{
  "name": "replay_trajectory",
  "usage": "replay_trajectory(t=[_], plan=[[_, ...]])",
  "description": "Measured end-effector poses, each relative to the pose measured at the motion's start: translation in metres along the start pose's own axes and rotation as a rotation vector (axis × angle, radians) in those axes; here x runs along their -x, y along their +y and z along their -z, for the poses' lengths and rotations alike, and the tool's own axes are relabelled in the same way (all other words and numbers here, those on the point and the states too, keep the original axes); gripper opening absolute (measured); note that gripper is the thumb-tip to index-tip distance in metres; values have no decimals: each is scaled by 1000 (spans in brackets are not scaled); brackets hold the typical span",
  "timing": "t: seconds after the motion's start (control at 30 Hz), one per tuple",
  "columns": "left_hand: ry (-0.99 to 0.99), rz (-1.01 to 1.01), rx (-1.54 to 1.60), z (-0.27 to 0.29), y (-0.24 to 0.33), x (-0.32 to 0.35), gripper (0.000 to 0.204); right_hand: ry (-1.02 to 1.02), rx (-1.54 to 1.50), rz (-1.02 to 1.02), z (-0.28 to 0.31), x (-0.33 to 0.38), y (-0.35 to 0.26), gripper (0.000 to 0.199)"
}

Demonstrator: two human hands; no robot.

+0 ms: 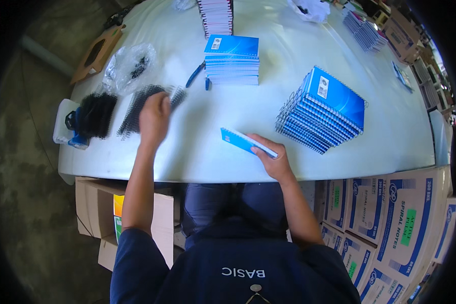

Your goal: The person manually inserts plastic spiral coils into the pre-punched holes of blue notebook covers and paper stacks, kemudian spinning the coil through by hand and stacking the finished notebooks.

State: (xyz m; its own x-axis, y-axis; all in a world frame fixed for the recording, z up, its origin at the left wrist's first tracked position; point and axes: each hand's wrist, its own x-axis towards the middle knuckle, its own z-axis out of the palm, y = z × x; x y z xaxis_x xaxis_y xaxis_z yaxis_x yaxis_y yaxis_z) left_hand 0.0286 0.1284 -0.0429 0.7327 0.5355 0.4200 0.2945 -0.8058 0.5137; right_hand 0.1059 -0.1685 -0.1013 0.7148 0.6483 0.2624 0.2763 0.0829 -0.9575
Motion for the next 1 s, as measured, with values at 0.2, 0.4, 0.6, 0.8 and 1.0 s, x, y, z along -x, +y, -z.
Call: replay_trajectory(t=[0.2,0.4,0.6,0.8,1.0], plan=[[-733,1,388,-2,44,37,39,54,-46,-42,-3,-3,1,30],[-729,-17,443,-18,45,41,35,37,-31,-51,-3,-4,1,30],[-809,58,632,-15,35,37,26,37,-21,-31,-2,-3,2,30],[-866,162,655,-16,31,28,21,-37,-40,16,-2,-3,7,29],[-609,-331,419,3,43,22,17,-84,-24,-25,-4,0,1,29]])
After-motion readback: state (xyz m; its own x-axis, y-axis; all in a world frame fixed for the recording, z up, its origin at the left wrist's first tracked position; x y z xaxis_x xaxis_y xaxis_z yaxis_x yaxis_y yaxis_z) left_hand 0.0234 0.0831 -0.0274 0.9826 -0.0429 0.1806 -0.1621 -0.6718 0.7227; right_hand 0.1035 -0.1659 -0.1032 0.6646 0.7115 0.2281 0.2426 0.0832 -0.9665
